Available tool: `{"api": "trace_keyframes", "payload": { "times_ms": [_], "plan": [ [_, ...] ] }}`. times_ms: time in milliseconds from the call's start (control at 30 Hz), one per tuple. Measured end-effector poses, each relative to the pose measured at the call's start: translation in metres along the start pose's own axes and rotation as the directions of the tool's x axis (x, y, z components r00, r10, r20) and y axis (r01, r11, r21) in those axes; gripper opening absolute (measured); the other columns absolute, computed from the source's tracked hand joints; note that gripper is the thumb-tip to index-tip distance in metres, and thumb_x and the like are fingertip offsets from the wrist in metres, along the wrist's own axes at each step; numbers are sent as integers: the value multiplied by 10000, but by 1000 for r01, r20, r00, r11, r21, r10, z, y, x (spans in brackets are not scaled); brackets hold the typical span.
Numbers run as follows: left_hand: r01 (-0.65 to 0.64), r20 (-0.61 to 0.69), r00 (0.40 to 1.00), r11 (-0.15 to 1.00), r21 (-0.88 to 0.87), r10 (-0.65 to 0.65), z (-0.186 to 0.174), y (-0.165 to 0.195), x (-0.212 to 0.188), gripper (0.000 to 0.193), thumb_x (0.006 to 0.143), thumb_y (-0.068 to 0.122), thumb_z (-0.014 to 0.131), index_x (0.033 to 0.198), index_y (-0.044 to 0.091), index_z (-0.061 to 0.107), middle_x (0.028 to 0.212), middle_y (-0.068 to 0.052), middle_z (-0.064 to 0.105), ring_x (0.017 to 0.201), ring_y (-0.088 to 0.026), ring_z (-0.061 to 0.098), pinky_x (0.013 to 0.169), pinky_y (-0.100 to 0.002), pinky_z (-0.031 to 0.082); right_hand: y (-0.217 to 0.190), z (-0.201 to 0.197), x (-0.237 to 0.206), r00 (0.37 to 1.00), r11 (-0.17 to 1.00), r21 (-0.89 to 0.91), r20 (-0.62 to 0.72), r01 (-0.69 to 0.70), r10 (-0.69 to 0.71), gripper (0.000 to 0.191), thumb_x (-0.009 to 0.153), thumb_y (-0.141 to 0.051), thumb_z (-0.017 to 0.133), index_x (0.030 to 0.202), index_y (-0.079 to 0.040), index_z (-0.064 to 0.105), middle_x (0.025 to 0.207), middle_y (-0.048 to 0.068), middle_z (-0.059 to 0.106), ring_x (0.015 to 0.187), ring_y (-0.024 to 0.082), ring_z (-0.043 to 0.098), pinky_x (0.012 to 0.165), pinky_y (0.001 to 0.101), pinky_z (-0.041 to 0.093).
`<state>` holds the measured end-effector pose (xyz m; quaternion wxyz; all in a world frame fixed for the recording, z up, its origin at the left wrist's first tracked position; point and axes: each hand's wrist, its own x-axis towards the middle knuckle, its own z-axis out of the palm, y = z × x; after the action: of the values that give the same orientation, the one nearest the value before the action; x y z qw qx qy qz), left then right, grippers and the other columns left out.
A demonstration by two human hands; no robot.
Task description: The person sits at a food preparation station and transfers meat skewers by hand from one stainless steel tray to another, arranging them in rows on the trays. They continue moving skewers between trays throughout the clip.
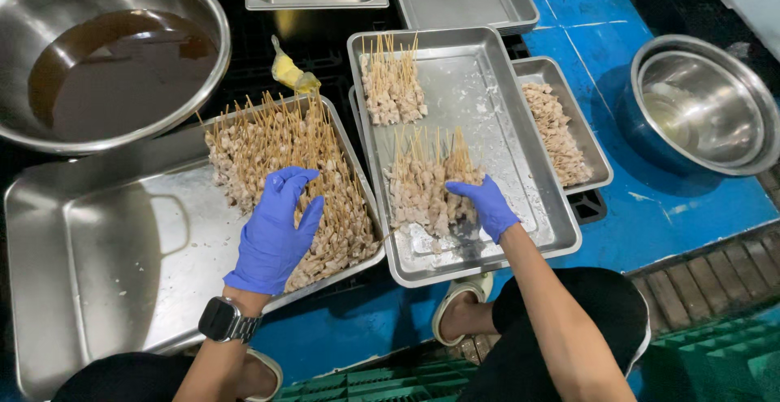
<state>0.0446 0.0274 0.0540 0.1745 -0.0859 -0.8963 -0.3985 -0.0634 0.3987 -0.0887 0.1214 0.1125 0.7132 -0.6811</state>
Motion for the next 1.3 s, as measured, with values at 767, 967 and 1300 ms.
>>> {"api": "trace_keyframes", "payload": {
  "times_ms": [767,967,1300],
  "plan": [
    [10,78,997,991,-133,1,25,-16,0,370,937,183,697,1285,102,599,1221,-127,597,1033,-282,663,878,-372,559,-38,-40,-12,994,988,-118,-22,101,-105,642,773,-185,822,1345,-7,590,1111,67,735,950,135,703,840,290,557],
    [322,431,887,892,-318,-166,128,-8,24,437,905,333,700,1269,101,629,1121,-121,681,992,-225,694,872,-359,568,-34,-61,-15,997,988,-145,-51,44,-52,732,852,-151,863,1512,-22,574,1049,185,711,765,275,554,624,429,393],
    [259,328,897,954,152,-296,285,-4,82,545,829,381,749,1189,3,593,1184,-287,603,1081,-452,624,932,-523,524,4,-128,-4,961,915,-402,-238,38,-144,841,680,-257,916,1353,63,527,1202,176,705,1082,261,686,913,380,549]
  ]
}}
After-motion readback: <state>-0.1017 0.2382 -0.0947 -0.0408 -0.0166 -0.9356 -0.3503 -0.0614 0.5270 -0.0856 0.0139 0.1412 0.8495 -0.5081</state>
